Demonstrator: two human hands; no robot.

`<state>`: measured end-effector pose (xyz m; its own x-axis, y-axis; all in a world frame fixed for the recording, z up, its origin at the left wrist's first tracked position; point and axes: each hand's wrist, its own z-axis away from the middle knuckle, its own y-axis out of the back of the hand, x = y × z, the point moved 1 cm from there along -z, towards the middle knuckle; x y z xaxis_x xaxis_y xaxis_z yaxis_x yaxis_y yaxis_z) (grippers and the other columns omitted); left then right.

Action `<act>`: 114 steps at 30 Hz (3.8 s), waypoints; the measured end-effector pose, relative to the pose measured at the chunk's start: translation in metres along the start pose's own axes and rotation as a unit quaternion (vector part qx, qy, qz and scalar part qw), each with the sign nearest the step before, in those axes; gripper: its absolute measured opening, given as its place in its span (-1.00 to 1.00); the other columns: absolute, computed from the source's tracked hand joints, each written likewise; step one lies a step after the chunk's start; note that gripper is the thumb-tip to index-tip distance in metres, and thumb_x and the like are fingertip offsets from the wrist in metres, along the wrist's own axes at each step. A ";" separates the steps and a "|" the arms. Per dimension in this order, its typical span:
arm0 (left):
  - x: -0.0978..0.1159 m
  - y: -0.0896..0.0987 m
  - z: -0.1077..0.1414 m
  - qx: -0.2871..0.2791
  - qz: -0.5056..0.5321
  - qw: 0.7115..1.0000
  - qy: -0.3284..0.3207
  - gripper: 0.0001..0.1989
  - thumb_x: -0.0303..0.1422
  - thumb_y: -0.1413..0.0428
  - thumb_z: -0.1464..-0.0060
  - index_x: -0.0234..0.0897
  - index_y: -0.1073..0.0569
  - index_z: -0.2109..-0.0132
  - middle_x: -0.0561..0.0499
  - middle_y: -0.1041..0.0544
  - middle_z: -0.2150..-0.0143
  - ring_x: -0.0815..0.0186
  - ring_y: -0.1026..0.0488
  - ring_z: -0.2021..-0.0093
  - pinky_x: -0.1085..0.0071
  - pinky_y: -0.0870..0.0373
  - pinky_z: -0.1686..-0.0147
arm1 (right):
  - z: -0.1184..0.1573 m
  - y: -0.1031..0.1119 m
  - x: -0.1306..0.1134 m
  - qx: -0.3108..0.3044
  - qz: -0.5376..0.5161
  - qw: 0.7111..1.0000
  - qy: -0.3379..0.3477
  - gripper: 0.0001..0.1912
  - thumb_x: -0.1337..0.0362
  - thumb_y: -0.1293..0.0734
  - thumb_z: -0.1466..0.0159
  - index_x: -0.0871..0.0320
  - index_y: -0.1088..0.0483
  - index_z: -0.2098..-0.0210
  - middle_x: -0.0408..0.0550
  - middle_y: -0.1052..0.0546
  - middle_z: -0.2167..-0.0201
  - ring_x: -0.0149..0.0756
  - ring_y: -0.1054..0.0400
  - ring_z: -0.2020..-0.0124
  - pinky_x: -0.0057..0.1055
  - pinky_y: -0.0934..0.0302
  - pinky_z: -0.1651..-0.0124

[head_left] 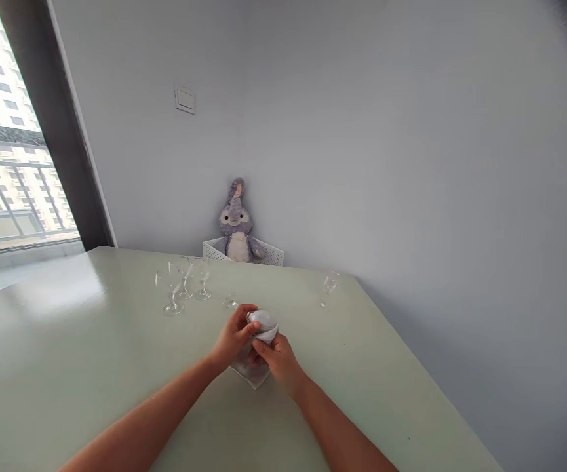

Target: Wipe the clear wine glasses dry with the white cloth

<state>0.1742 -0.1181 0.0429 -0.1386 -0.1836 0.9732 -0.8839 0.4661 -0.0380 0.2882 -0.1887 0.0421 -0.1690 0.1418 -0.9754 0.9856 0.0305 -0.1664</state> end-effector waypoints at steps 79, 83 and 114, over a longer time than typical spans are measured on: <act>0.027 0.007 0.008 -0.018 -0.195 0.979 -0.058 -0.61 -0.14 0.08 -0.09 -0.13 -0.34 -0.02 0.00 -0.46 0.27 0.29 -0.38 0.29 0.35 -0.31 0.23 | 0.009 -0.010 -0.011 0.042 -0.187 0.980 -0.061 -0.69 0.08 -0.37 -0.04 0.25 -0.41 0.46 -0.14 -0.43 0.66 -0.41 -0.32 0.67 -0.45 -0.24 0.52; 0.030 0.006 0.007 -0.073 -0.022 0.996 -0.056 -0.57 -0.21 0.07 -0.11 -0.08 -0.19 -0.14 -0.05 -0.33 -0.07 0.24 -0.27 -0.03 0.31 -0.23 0.04 | 0.008 -0.008 -0.015 0.110 -0.304 0.941 -0.101 -0.73 0.08 -0.34 -0.09 0.18 -0.40 0.47 -0.23 -0.36 0.73 -0.50 -0.23 0.71 -0.54 -0.17 0.58; 0.113 0.070 -0.017 -0.263 -0.415 0.865 0.101 -0.64 -0.05 0.04 0.03 -0.27 -0.39 0.46 0.11 -0.24 0.62 0.42 -0.25 0.59 0.51 -0.22 0.54 | 0.009 0.061 -0.063 0.073 0.342 0.916 0.195 -0.76 0.23 -0.18 -0.18 0.17 -0.45 0.34 0.00 -0.51 0.39 -0.19 -0.35 0.35 -0.28 -0.22 0.29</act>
<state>0.1042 -0.0916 0.1539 0.5746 -0.5137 0.6372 -0.3081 0.5855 0.7498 0.3592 -0.2048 0.0923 0.5280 0.4218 -0.7371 0.8469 -0.3265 0.4197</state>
